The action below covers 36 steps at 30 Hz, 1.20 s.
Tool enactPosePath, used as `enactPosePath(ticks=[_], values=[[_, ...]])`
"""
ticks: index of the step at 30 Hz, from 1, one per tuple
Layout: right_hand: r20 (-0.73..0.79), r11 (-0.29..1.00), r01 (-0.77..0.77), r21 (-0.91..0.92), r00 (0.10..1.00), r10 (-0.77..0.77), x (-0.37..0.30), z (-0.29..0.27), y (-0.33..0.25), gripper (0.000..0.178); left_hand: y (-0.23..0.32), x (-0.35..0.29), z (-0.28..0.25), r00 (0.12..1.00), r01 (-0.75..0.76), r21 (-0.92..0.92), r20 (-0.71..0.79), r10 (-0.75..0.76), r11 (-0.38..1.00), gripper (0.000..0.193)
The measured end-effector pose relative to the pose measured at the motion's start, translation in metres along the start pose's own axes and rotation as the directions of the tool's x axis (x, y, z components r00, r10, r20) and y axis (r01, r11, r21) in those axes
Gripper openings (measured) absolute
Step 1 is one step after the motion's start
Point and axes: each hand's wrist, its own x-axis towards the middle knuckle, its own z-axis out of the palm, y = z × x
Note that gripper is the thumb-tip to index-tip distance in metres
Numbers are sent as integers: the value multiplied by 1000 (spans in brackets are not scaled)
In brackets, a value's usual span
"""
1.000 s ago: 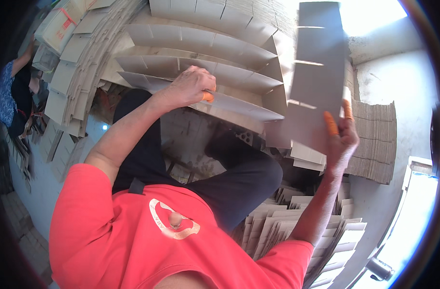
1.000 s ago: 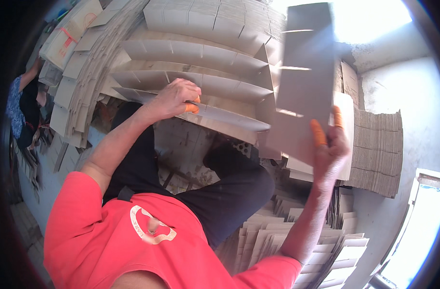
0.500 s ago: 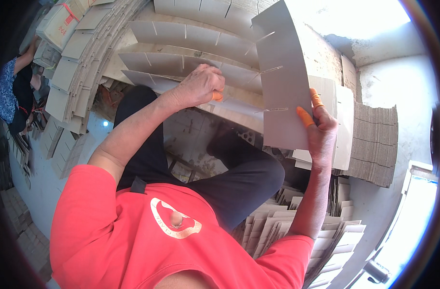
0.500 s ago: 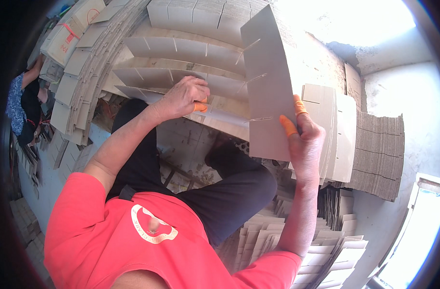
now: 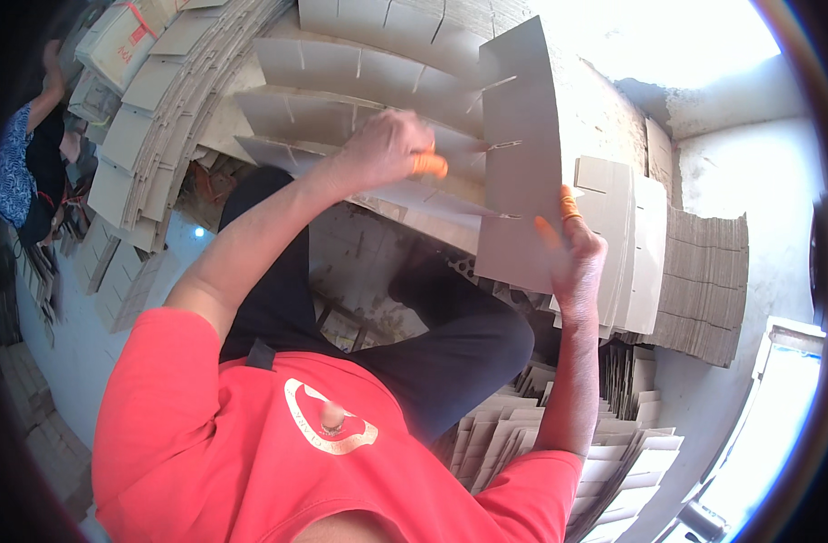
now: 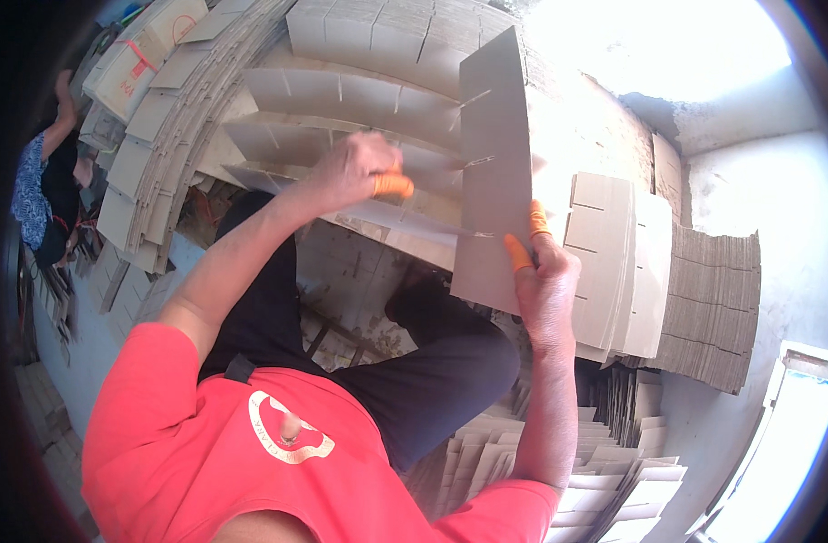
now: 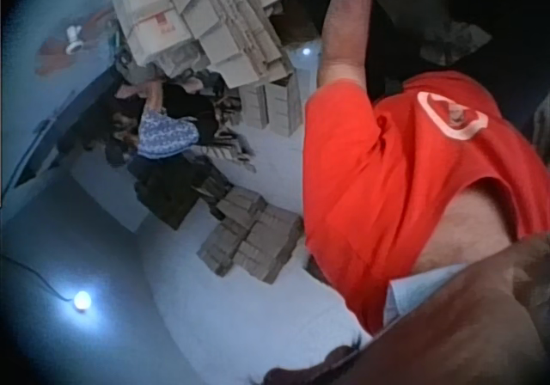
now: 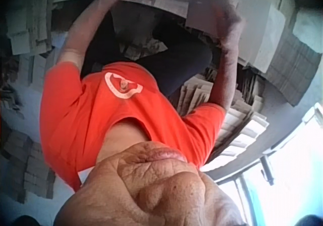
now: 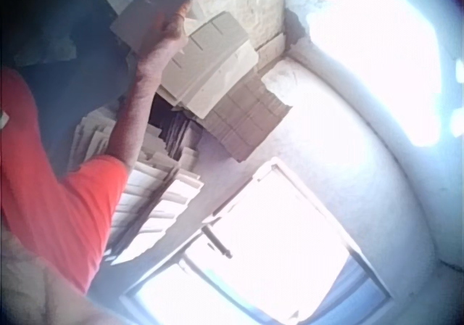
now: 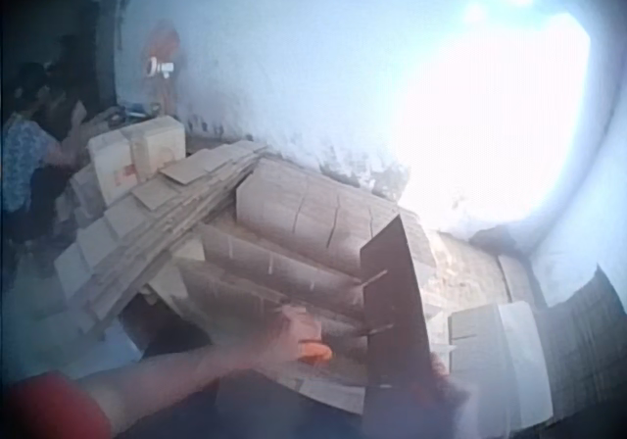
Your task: The person assembles cardboard dividers by folding pre-scored sheets into a honeycomb structure. They repeatedly pick up flat sheets, fold them along scored lines, and stack the finished units on a nearby pile.
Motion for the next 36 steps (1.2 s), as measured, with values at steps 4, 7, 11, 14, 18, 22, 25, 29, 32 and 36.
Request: enactPosePath(ticks=[4, 7, 11, 14, 18, 22, 25, 29, 32, 36], values=[[-44, 998, -9, 56, 999, 12, 5, -1, -6, 34, -39, 48, 0, 939, -19, 232, -330, 97, 972, 24], [19, 999, -12, 31, 1000, 12, 5, -1, -1, 33, -72, 79, 7, 953, 47, 426, -290, 86, 903, 23], [33, 1000, -3, 8, 999, 3, 5, -2, 0, 30, -74, 97, 9, 985, 166, 451, -40, -166, 877, 22], [66, 991, 29, 134, 997, -38, 9, 3, -2, 28, -82, 97, 15, 989, 123, 396, -125, -79, 910, 15], [255, 993, -90, 77, 965, 67, 17, 14, -4, 27, -75, 99, 12, 987, 159, 371, -85, -137, 915, 8], [358, 995, -94, -27, 929, 97, 27, 25, -10, 29, -75, 97, 11, 978, 205, 304, -98, -184, 930, 5], [496, 986, -3, -167, 864, 87, 25, 41, 0, 27, -84, 99, 13, 979, 196, 272, -102, -174, 942, 5], [527, 941, 61, -334, 839, 133, 26, 45, -4, 24, -80, 101, 4, 969, 205, 292, 70, -235, 934, 18], [37, 1000, -11, -2, 999, 11, 16, 31, 44, 24, -78, 93, -4, 994, 106, 235, -24, -103, 966, 32], [-315, 770, -382, -511, 917, 245, -11, -21, 134, 53, -52, 58, -28, 966, 25, 234, -256, 37, 972, 38]])
